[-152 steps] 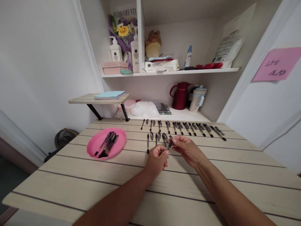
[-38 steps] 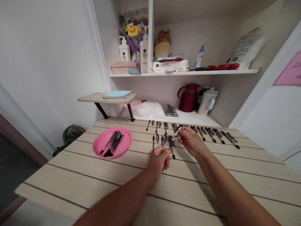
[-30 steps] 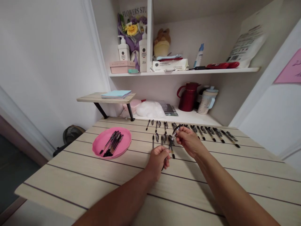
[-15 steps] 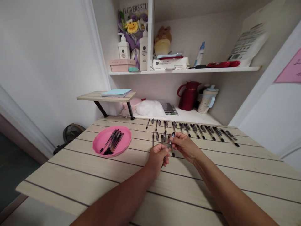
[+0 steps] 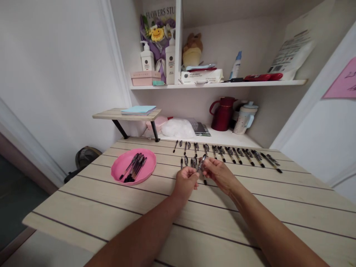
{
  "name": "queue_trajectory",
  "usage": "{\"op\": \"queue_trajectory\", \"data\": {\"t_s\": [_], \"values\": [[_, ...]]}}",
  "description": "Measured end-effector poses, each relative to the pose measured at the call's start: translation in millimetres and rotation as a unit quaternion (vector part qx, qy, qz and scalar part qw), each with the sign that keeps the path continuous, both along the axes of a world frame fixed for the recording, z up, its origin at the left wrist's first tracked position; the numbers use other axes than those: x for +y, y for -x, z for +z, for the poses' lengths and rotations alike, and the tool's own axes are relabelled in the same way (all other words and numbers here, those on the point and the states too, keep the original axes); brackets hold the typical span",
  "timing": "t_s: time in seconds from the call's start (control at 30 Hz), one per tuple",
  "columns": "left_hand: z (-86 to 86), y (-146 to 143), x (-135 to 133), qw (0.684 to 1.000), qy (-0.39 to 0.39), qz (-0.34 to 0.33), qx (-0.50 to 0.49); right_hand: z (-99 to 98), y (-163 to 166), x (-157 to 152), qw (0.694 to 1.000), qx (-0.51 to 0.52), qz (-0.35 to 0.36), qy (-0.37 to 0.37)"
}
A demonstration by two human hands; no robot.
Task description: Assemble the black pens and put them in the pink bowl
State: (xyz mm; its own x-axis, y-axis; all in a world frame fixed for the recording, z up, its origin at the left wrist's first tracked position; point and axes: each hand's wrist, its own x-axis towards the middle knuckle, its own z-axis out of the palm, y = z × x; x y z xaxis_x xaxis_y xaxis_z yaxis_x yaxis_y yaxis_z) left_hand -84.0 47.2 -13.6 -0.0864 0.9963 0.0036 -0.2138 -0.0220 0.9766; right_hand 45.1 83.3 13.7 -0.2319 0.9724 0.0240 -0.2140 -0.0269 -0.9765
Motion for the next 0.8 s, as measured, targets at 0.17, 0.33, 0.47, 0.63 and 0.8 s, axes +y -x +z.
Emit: {"op": "queue_trajectory", "data": {"t_s": [0.17,0.33,0.47,0.63,0.8], "values": [[19.5,24.0,10.9,0.986,-0.054,0.093,0.130,-25.8,-22.2,12.2,0.978,-0.090,-0.189,-0.017],[65.2,103.5,15.7,0.902,-0.071,0.173,0.390,-58.4,-44.0,29.0,0.947,-0.160,-0.279,-0.005],[83.4,162.5,6.7,0.797,0.034,0.209,0.566,-65.4,-46.1,32.2,0.952,-0.156,-0.262,-0.019],[68.8,179.7,-0.6,0.711,0.142,0.165,0.668,-65.8,-42.8,31.0,0.945,-0.171,-0.276,-0.039],[62.7,168.8,-0.5,0.698,0.131,0.158,0.686,-64.3,-40.7,28.7,0.924,-0.254,-0.270,-0.096]]}}
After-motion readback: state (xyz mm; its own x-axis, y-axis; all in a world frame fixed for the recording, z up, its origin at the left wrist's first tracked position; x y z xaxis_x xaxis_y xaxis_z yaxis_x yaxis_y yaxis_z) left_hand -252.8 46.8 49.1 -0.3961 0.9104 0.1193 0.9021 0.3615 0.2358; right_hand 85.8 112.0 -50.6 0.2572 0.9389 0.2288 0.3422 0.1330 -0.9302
